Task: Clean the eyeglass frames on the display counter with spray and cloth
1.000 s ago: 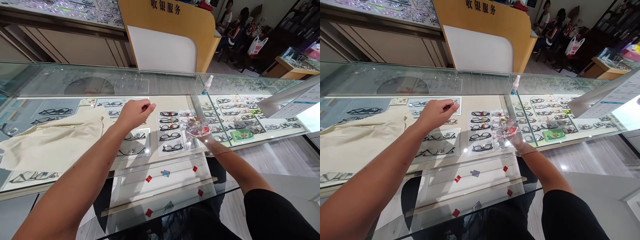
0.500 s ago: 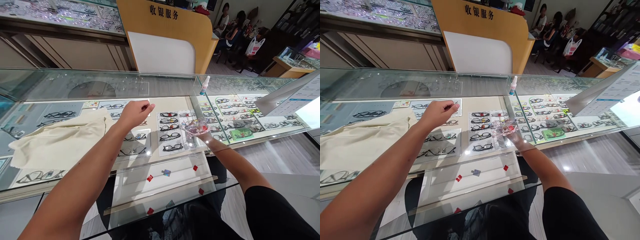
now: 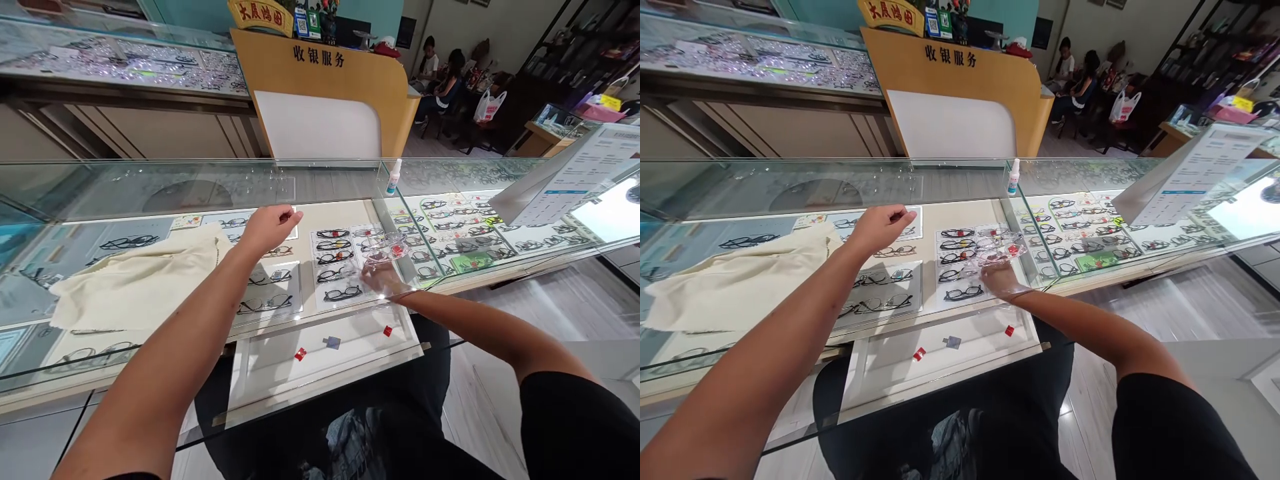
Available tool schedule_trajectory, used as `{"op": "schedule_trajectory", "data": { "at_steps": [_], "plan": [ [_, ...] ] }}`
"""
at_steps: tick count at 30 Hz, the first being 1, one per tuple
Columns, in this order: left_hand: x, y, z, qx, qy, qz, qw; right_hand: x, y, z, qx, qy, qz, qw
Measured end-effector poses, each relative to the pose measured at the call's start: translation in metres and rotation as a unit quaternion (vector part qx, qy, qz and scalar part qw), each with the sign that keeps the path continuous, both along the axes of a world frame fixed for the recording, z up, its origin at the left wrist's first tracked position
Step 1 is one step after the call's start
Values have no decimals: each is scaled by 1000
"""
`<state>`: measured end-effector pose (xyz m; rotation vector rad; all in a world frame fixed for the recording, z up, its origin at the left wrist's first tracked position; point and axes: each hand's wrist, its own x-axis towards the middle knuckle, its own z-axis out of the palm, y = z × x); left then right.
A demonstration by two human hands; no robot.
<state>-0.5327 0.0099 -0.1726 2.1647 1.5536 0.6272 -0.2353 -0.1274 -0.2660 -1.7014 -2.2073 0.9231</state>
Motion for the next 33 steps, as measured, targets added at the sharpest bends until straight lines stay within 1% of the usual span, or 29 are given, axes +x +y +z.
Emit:
{"op": "schedule_trajectory", "data": {
  "at_steps": [1, 2, 4, 7, 10, 12, 14, 16, 17, 18, 19, 20, 21, 23, 24, 26, 29, 31, 33],
  "plan": [
    [1, -1, -1, 3, -2, -7, 1000, -5, -7, 3, 0, -42, 0, 999],
    [3, -2, -1, 6, -4, -17, 1000, -9, -16, 6, -10, -60, -3, 998],
    [6, -4, -3, 12, -4, -33, 999, -16, -37, 15, -43, -64, 19, 997],
    [8, -7, -4, 15, 4, -47, 999, -22, -67, 32, -78, -50, 70, 993],
    [8, -10, -3, 4, 0, -45, 999, -25, -89, 55, -103, -19, 132, 986],
    [8, -11, 0, -5, -7, -39, 999, -24, -95, 79, -92, 21, 173, 980],
    [8, -12, 2, -11, -10, -33, 999, -17, -92, 110, -47, 68, 185, 979],
    [8, -13, 3, -13, -9, -30, 999, -4, -76, 144, 20, 114, 178, 977],
    [8, -12, 4, -12, -9, -29, 999, 5, -62, 160, 55, 120, 169, 977],
    [8, -12, 4, -11, -9, -29, 999, 14, -46, 173, 96, 104, 158, 977],
    [8, -11, 3, -10, -9, -30, 999, 24, -27, 182, 146, 77, 132, 977],
    [7, -10, 3, -10, -10, -30, 999, 34, -7, 188, 194, 39, 108, 974],
    [6, -9, 2, -10, -12, -31, 999, 43, 15, 189, 225, -12, 96, 970],
    [3, -6, 2, -7, -15, -28, 999, 58, 57, 182, 258, -112, 83, 956],
    [2, -5, 2, -5, -15, -26, 1000, 63, 75, 175, 251, -155, 89, 951],
    [-1, -3, 2, 0, -11, -24, 1000, 69, 105, 157, 234, -205, 100, 945],
    [-2, -2, 6, 2, -5, -27, 1000, 71, 131, 134, 210, -226, 101, 946],
    [-1, -4, 8, -2, -1, -26, 1000, 71, 138, 124, 206, -224, 98, 947],
    [0, -5, 9, -8, 0, -27, 1000, 73, 142, 119, 206, -220, 94, 949]
  ]
}}
